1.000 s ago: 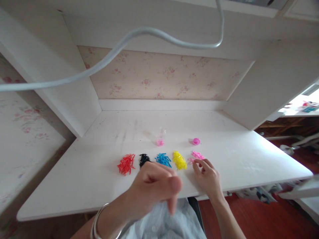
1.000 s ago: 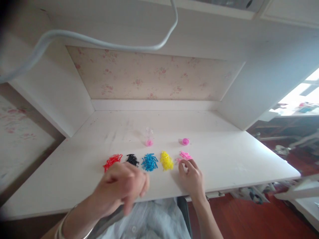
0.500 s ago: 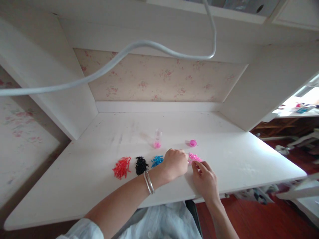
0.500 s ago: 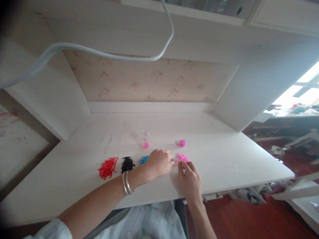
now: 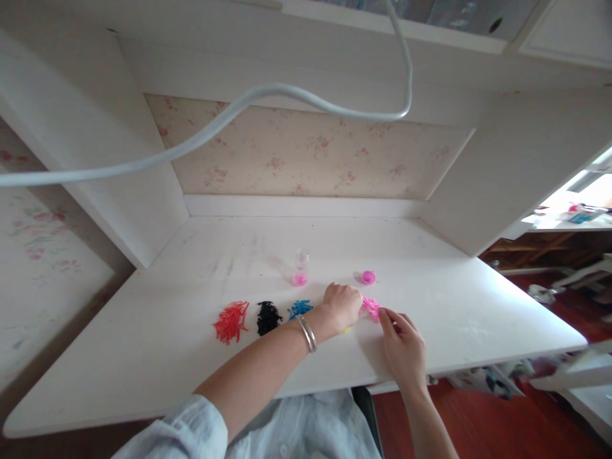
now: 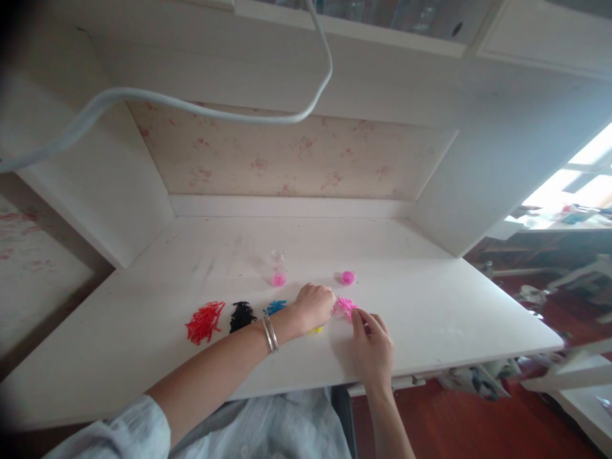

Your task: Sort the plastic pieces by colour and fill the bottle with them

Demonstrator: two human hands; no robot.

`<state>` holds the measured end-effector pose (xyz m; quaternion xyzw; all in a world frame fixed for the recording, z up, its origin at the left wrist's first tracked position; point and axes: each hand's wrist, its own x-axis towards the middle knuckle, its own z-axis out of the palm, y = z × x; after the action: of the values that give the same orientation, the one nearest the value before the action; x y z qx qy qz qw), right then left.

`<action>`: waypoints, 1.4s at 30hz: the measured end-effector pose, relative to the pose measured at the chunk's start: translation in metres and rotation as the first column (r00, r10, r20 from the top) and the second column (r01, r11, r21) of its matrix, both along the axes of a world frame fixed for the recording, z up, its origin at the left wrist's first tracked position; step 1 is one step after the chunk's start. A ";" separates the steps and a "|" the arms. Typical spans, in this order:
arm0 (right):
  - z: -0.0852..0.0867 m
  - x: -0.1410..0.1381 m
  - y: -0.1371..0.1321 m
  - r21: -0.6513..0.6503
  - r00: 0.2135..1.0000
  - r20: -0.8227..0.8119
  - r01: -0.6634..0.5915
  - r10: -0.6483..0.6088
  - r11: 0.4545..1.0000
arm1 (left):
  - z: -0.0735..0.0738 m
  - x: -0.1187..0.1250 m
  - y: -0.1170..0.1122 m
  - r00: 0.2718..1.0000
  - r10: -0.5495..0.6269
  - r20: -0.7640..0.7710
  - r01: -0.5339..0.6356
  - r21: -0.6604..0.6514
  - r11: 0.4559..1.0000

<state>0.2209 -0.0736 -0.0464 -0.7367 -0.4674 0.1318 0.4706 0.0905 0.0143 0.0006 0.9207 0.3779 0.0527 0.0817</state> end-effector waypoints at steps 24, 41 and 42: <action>-0.001 0.000 0.001 0.005 0.998 -0.024 0.055 -0.054 0.998 | 0.084 -0.124 -0.004 0.880 0.233 0.415 -0.336 0.195 0.922; -0.003 -0.001 0.002 0.011 0.999 -0.038 0.034 -0.034 0.999 | 0.075 -0.138 0.027 0.896 0.360 0.260 -0.421 0.239 0.875; -0.002 -0.001 0.002 0.009 0.998 -0.052 0.031 -0.031 0.999 | 0.076 -0.140 0.026 0.890 0.351 0.291 -0.421 0.231 0.877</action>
<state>0.2203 -0.0715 -0.0485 -0.7379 -0.4440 0.1413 0.4883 -0.0490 0.0399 0.0770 0.8146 0.5305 0.2336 -0.0203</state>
